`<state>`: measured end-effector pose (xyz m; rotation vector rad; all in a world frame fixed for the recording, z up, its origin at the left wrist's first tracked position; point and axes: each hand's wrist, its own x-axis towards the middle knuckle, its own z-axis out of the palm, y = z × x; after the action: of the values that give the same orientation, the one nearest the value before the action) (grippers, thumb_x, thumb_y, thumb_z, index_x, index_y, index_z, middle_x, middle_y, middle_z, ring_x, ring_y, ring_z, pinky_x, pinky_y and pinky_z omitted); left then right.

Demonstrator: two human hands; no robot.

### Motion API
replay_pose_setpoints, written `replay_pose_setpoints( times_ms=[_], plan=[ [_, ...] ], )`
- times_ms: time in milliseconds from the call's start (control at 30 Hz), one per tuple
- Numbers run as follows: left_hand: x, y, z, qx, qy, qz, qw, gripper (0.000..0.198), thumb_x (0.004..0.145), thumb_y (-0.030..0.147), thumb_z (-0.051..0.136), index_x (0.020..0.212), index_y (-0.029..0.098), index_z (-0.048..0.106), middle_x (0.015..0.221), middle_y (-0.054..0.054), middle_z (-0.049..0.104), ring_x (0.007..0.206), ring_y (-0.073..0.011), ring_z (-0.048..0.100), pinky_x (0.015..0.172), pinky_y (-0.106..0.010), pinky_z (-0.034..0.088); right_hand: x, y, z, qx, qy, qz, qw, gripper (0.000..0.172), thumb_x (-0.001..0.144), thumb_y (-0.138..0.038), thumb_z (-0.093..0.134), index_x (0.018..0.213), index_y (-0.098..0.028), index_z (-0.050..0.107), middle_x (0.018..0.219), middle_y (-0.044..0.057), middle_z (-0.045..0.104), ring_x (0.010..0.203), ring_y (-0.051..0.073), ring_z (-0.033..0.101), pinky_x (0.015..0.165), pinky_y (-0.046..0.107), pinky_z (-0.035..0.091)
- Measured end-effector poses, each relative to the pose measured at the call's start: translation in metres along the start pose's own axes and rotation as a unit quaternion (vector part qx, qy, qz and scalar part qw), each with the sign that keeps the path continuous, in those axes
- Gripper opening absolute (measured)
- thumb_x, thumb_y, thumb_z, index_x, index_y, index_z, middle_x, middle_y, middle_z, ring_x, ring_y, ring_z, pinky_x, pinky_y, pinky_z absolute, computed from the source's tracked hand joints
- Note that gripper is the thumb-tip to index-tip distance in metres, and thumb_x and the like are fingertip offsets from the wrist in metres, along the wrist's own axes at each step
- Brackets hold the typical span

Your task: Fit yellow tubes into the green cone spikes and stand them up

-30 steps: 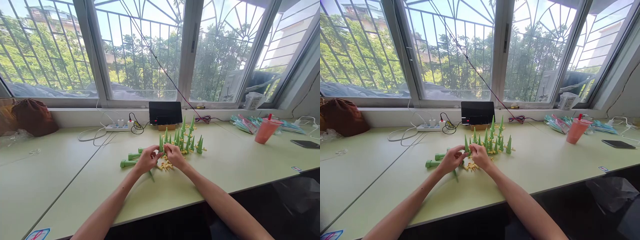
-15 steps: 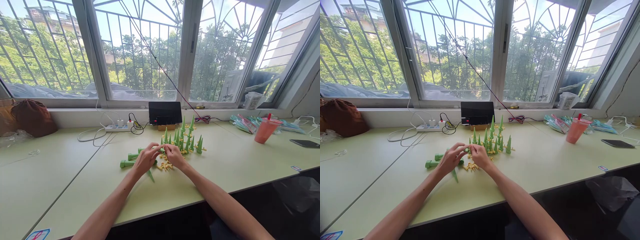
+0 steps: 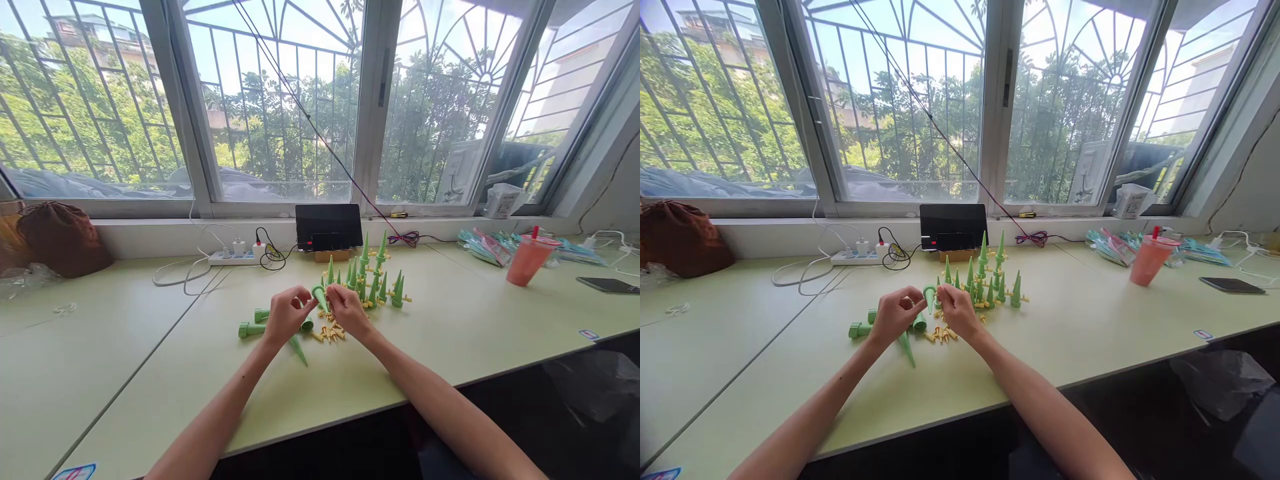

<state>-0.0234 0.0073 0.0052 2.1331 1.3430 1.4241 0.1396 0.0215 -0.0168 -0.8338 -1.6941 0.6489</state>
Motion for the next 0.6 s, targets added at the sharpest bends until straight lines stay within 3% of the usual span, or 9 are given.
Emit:
replay_pose_setpoints(
  times_ms=[100, 233, 400, 600],
  plan=[
    [0.000, 0.006, -0.002, -0.056, -0.062, -0.033, 0.996, 0.024, 0.075, 0.036, 0.062, 0.062, 0.016, 0.062, 0.053, 0.002, 0.057, 0.042, -0.0084, 0.047, 0.042, -0.019, 0.036, 0.000, -0.001, -0.001, -0.003, -0.006, -0.008, 1.000, 0.045, 0.094, -0.053, 0.035, 0.065, -0.020, 0.038, 0.055, -0.004, 0.037, 0.051, 0.010, 0.035, 0.048, 0.022, 0.028],
    [0.000, 0.012, -0.006, -0.163, -0.127, -0.117, 0.971, 0.025, 0.076, 0.037, 0.060, 0.066, 0.015, 0.065, 0.050, 0.000, 0.058, 0.042, -0.0104, 0.051, 0.039, -0.019, 0.037, 0.000, -0.001, -0.002, 0.004, -0.005, -0.014, 1.000, 0.042, 0.095, -0.051, 0.036, 0.066, -0.020, 0.041, 0.055, -0.004, 0.038, 0.051, 0.010, 0.035, 0.049, 0.022, 0.027],
    [0.001, 0.015, -0.008, -0.257, -0.148, -0.168, 0.940, 0.038, 0.083, 0.048, 0.053, 0.069, 0.014, 0.064, 0.050, -0.001, 0.057, 0.043, -0.0117, 0.053, 0.038, -0.020, 0.038, 0.000, -0.003, -0.004, -0.003, -0.014, -0.018, 1.000, 0.041, 0.095, -0.049, 0.035, 0.068, -0.020, 0.041, 0.055, -0.004, 0.036, 0.051, 0.010, 0.034, 0.050, 0.022, 0.027],
    [0.000, 0.007, -0.005, -0.221, -0.164, -0.158, 0.948, 0.043, 0.080, 0.053, 0.059, 0.063, 0.014, 0.060, 0.045, 0.000, 0.055, 0.040, -0.0101, 0.049, 0.039, -0.019, 0.038, 0.000, -0.002, -0.004, -0.015, -0.022, -0.041, 0.999, 0.040, 0.095, -0.047, 0.036, 0.066, -0.020, 0.039, 0.056, -0.005, 0.034, 0.051, 0.009, 0.032, 0.050, 0.023, 0.026]
  ],
)
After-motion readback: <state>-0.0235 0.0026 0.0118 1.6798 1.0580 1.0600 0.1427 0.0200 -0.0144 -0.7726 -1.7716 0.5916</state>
